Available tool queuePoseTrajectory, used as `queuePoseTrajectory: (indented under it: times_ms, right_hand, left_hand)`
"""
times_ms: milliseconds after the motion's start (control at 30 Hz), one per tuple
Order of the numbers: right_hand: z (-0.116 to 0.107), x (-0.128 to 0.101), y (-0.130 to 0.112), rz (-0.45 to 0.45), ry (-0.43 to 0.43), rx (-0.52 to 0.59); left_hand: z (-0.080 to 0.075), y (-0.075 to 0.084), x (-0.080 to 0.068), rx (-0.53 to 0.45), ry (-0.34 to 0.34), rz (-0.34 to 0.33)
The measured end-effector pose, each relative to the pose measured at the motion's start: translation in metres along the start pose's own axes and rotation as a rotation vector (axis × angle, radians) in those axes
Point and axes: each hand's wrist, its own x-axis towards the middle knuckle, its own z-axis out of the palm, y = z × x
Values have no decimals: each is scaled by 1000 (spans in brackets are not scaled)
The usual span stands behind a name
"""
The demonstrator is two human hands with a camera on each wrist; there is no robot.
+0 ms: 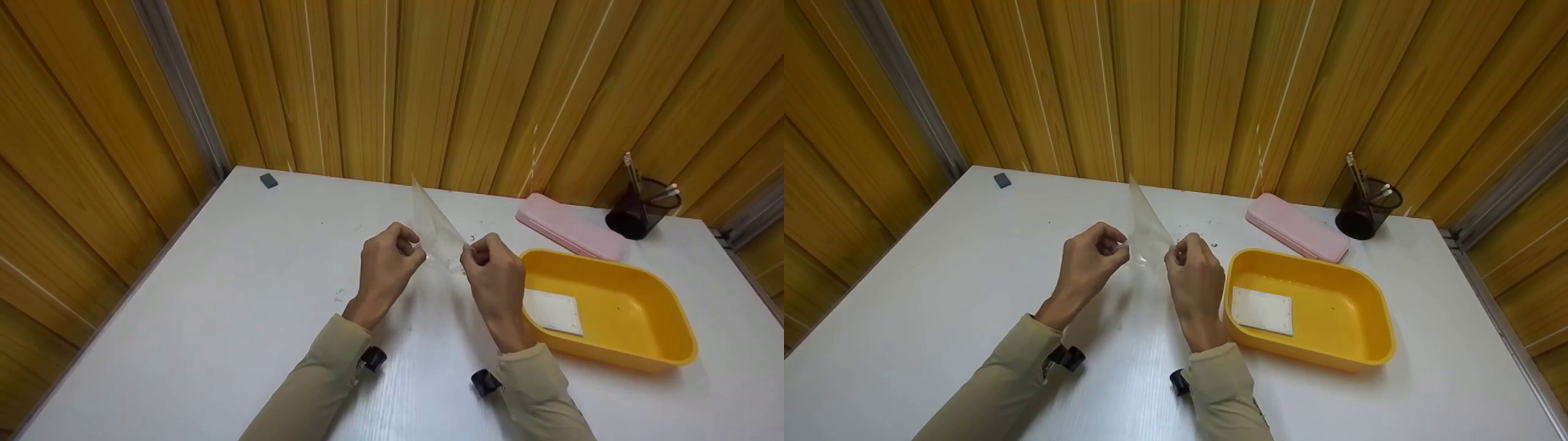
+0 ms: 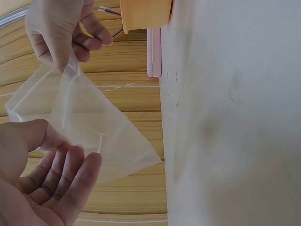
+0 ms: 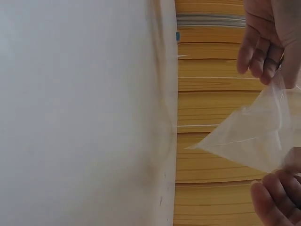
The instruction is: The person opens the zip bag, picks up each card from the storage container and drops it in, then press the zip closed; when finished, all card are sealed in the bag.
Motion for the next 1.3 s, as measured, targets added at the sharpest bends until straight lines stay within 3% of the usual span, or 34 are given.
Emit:
queuePoseTrajectory:
  times_ms: [300,533,767,1033,1300]
  right_hand:
    - [-4,3,-16,-145,-94,31]
    - [-7,4,-23,-211,-19,-37]
    - [-13,5,-27,-181,19,-126]
    - [-17,7,-33,-173,0,-145]
    - [-23,13,-36,-200,-30,7]
  left_hand:
    - [4,2,-1,3,84,57]
    - [0,6,0,88,104,109]
    - [-9,13,4,165,149,132]
    - [-13,23,3,214,119,114]
    - [-20,29,5,193,35,123]
